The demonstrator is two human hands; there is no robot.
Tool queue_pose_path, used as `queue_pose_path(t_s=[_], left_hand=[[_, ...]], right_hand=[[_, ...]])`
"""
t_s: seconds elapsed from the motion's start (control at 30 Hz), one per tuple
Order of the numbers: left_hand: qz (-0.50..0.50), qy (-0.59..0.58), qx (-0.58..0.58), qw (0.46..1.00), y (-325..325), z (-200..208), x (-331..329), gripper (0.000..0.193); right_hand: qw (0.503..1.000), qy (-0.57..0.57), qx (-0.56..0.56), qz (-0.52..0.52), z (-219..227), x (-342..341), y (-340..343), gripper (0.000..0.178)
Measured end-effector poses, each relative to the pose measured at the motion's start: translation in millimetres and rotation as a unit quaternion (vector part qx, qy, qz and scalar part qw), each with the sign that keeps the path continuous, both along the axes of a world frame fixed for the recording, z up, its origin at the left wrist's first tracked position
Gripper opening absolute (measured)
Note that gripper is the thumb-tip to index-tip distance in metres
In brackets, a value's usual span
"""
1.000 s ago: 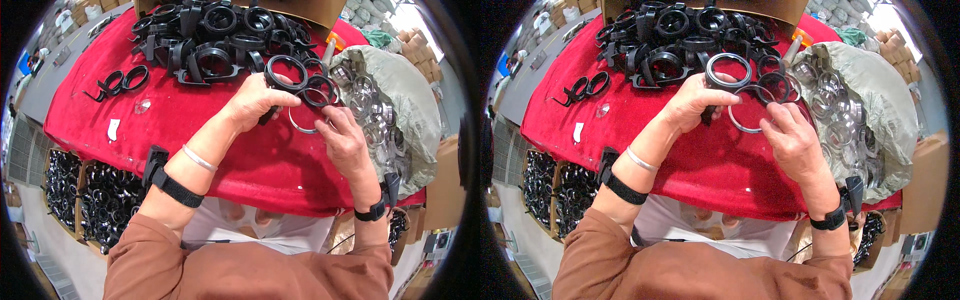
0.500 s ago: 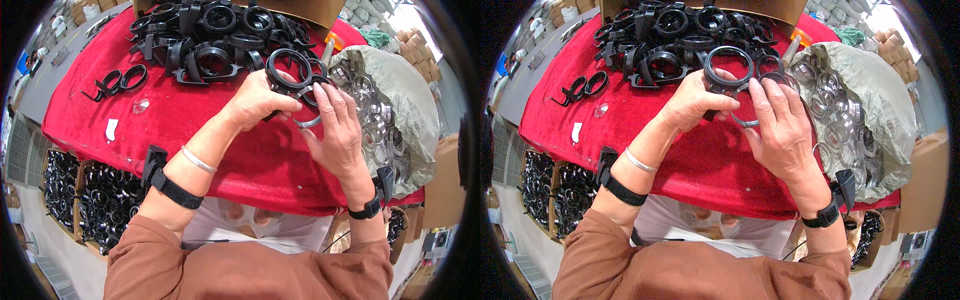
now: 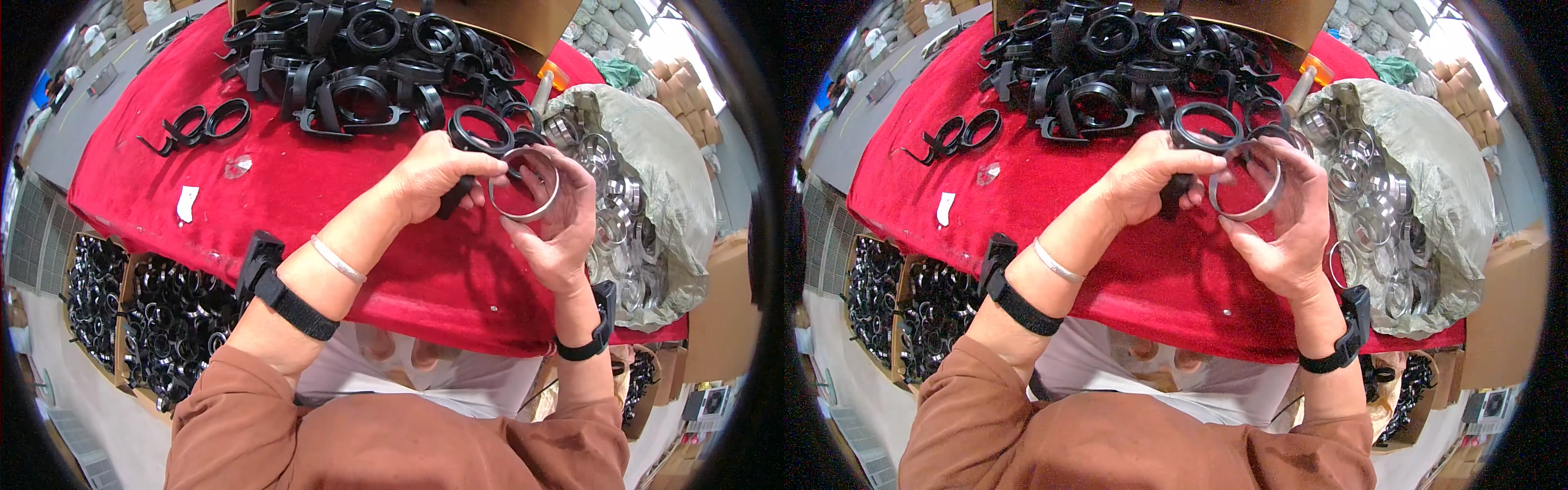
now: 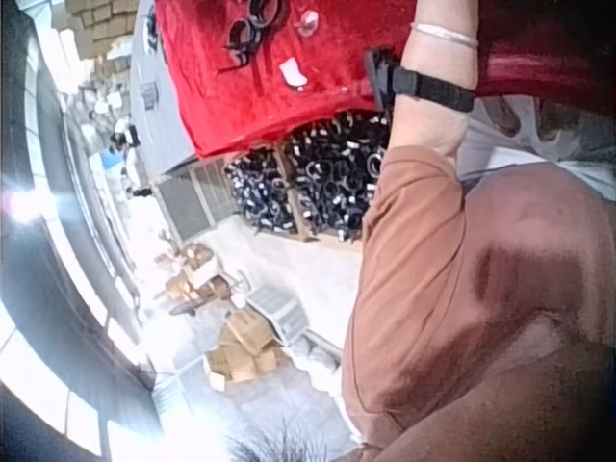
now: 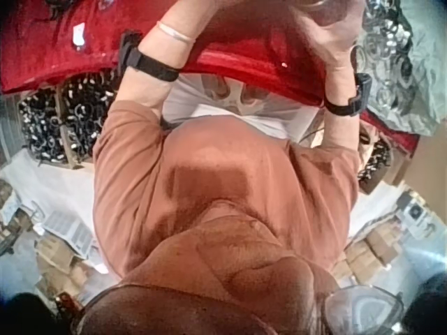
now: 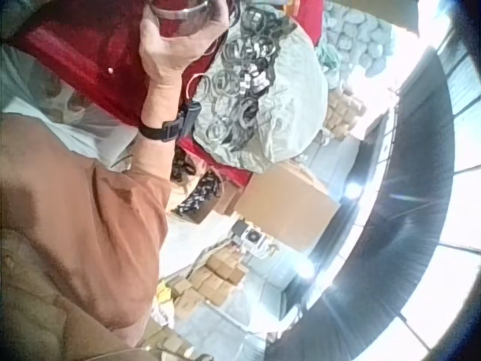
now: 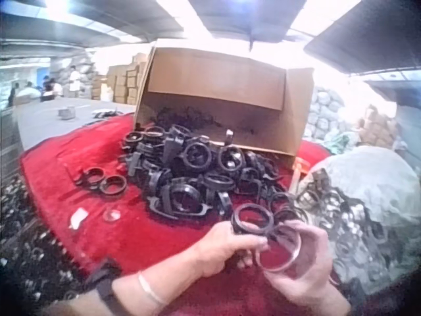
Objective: Assembling metal bands onto black plastic rings.
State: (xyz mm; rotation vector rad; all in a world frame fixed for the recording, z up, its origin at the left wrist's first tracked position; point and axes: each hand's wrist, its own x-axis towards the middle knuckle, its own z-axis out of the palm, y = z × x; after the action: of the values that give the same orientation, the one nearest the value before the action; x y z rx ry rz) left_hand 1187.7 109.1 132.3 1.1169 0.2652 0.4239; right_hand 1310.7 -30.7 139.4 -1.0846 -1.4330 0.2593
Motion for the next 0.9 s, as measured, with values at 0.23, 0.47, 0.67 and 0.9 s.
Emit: queue_pose_path(t_s=[0.23, 0.47, 0.67, 0.9], left_hand=[[0.051, -0.012, 0.074, 0.996, -2.5, 2.9, -1.8, 0.035], [0.069, -0.005, 0.088, 0.994, -4.4, 4.3, 0.8, 0.038], [0.025, -0.026, 0.092, 0.995, 1.2, 3.8, -5.2, 0.059], [-0.052, -0.048, 0.032, 0.997, -4.1, 5.8, -4.3, 0.063]], right_hand=[[0.961, -0.210, -0.099, -0.150, 5.8, 3.1, -11.3, 0.081], [0.874, -0.422, -0.072, -0.231, 17.6, -2.9, -10.2, 0.079], [0.851, -0.446, -0.096, -0.260, 28.4, -2.7, -13.3, 0.072], [0.939, -0.230, -0.138, -0.215, 57.1, 13.5, -3.5, 0.064]])
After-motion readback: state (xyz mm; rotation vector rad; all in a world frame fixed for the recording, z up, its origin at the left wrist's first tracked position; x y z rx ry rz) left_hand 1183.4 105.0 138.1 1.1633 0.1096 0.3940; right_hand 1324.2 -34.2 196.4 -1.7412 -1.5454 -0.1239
